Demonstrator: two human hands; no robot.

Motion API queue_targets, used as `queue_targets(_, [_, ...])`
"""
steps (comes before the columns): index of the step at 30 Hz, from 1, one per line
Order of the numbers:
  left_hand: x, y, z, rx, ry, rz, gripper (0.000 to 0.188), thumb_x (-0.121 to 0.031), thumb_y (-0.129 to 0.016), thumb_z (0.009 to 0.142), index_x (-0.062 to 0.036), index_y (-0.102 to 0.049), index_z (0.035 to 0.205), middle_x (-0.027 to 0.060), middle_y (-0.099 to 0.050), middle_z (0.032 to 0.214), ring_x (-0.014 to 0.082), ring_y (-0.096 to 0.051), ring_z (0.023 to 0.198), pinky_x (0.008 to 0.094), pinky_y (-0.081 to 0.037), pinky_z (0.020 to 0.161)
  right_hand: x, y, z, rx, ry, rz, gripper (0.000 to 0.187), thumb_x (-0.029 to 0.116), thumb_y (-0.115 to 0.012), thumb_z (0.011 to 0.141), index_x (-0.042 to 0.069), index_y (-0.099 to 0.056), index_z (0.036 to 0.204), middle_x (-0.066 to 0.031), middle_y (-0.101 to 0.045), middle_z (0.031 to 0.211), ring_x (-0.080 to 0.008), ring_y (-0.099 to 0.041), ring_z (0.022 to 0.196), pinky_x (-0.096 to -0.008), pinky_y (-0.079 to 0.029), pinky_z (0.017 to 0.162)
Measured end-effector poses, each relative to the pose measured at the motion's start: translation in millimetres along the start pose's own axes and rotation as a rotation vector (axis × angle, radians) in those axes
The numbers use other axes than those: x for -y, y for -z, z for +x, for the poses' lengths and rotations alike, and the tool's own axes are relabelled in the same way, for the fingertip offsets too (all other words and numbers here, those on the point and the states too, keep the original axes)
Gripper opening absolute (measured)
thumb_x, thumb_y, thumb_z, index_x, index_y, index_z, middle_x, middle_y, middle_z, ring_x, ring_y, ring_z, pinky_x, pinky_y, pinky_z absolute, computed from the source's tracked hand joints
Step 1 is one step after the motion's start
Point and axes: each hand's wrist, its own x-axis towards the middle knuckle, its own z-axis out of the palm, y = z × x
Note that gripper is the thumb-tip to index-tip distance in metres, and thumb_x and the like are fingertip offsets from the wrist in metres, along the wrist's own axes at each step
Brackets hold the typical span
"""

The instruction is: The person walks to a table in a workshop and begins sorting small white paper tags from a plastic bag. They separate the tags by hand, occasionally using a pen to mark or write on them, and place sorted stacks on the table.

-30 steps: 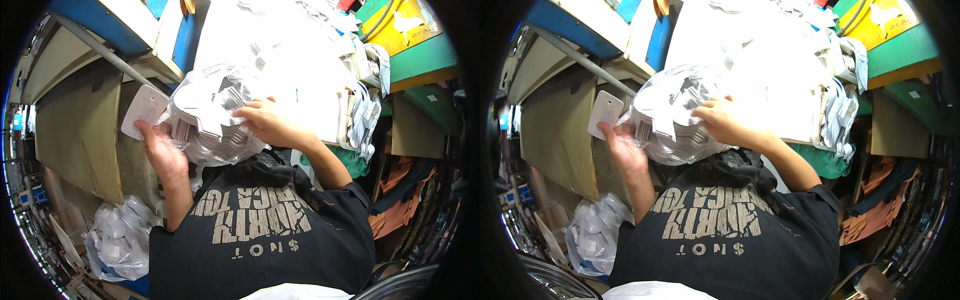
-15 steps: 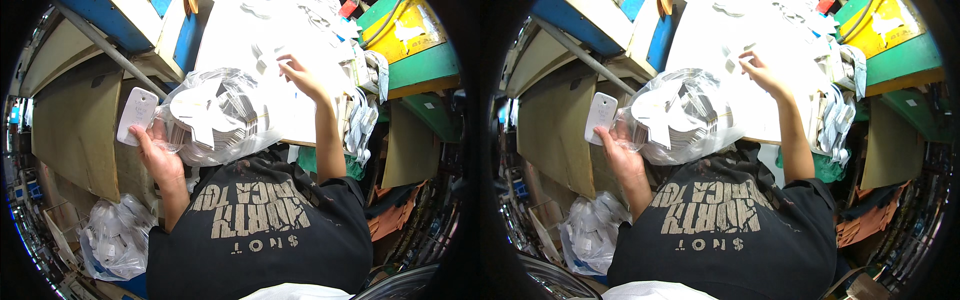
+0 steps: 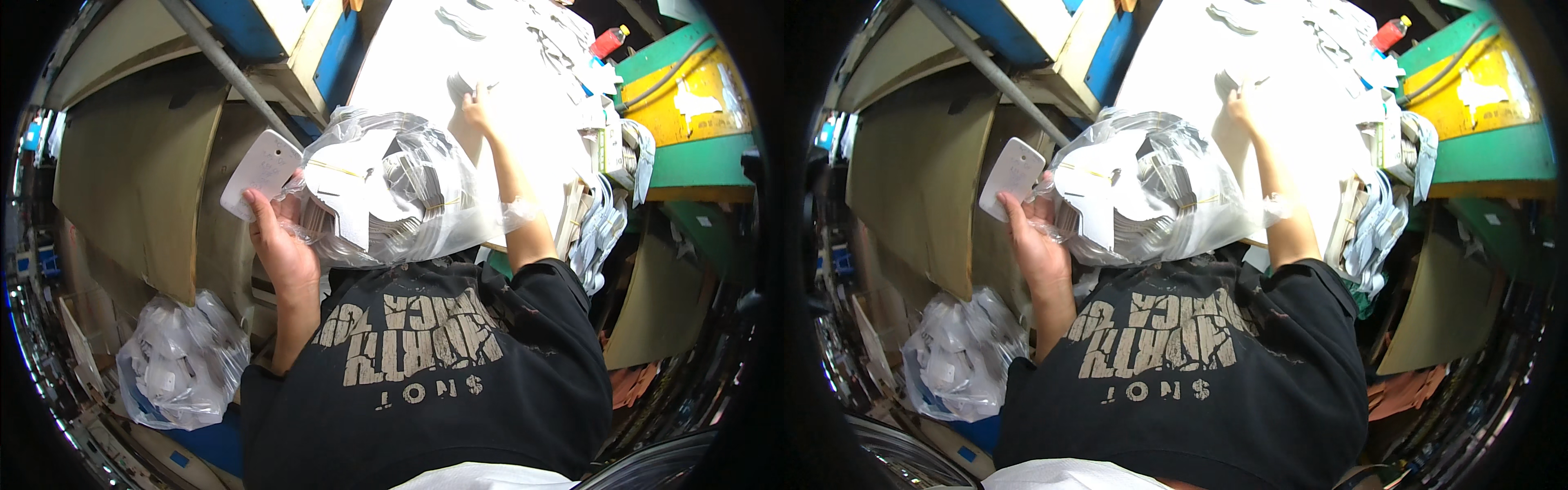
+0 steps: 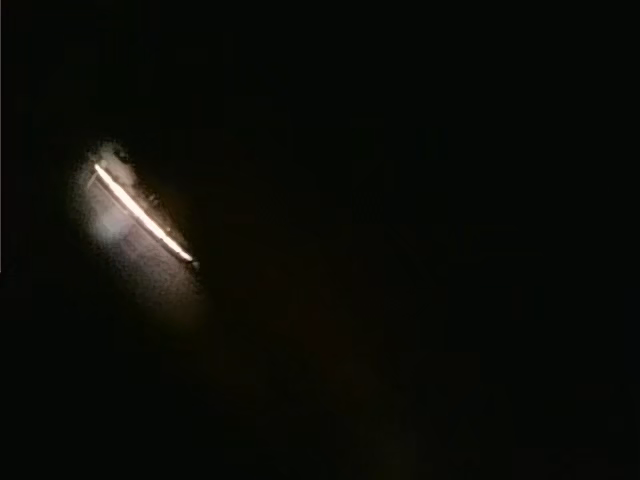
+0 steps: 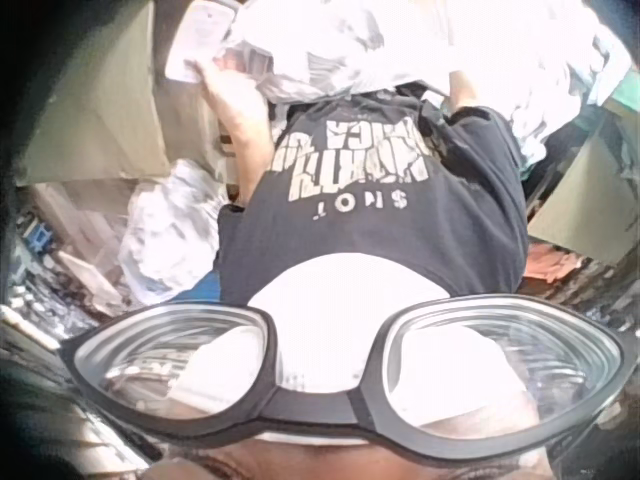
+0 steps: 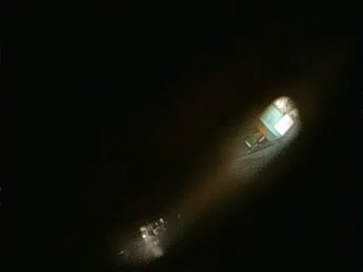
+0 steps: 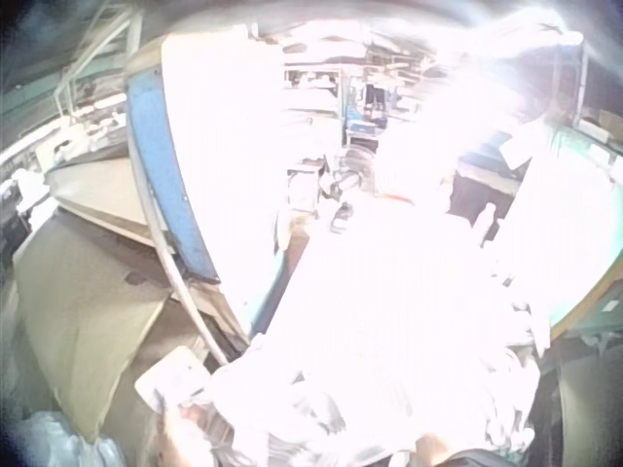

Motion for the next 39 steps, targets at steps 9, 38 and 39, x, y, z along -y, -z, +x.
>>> queue_targets(9, [-4,-2,-1,-0.064,-0.011,-0.031,0.063,-0.046,-0.054,0.110,0.0076,-0.049,0.143,0.0191,-0.067,0.131,0.0279,-0.069,0.116,0.0397,-0.055,0.103,138,183,-138,0.393,0.441,0.678,0.059,0.021,-0.064,0.105,0.006,-0.045,0.159,-0.0128,-0.062,0.137,-0.0105,-0.059,0.088,-0.0250,-0.051,0.078])
queue_targets(38, [-14,3,15,-0.064,0.089,0.029,0.045,-0.044,-0.067,0.104,-0.0004,-0.067,0.118,-0.0018,-0.061,0.090,0.0085,-0.032,0.070,0.0242,-0.033,0.066,150,92,-161,0.495,0.358,0.380,0.019,0.022,-0.070,0.099,0.003,-0.068,0.100,-0.0039,-0.060,0.087,-0.0161,-0.055,0.085,-0.0336,-0.047,0.082])
queue_targets(39, [-20,-2,17,-0.047,0.101,0.027,0.047,-0.045,-0.068,0.103,-0.0003,-0.067,0.119,-0.0012,-0.063,0.092,0.0083,-0.032,0.070,0.0242,-0.032,0.066,154,94,-159,0.396,0.363,0.341,0.019,0.022,-0.063,0.105,0.003,-0.067,0.104,-0.0029,-0.060,0.084,-0.0148,-0.055,0.082,-0.0315,-0.047,0.080])
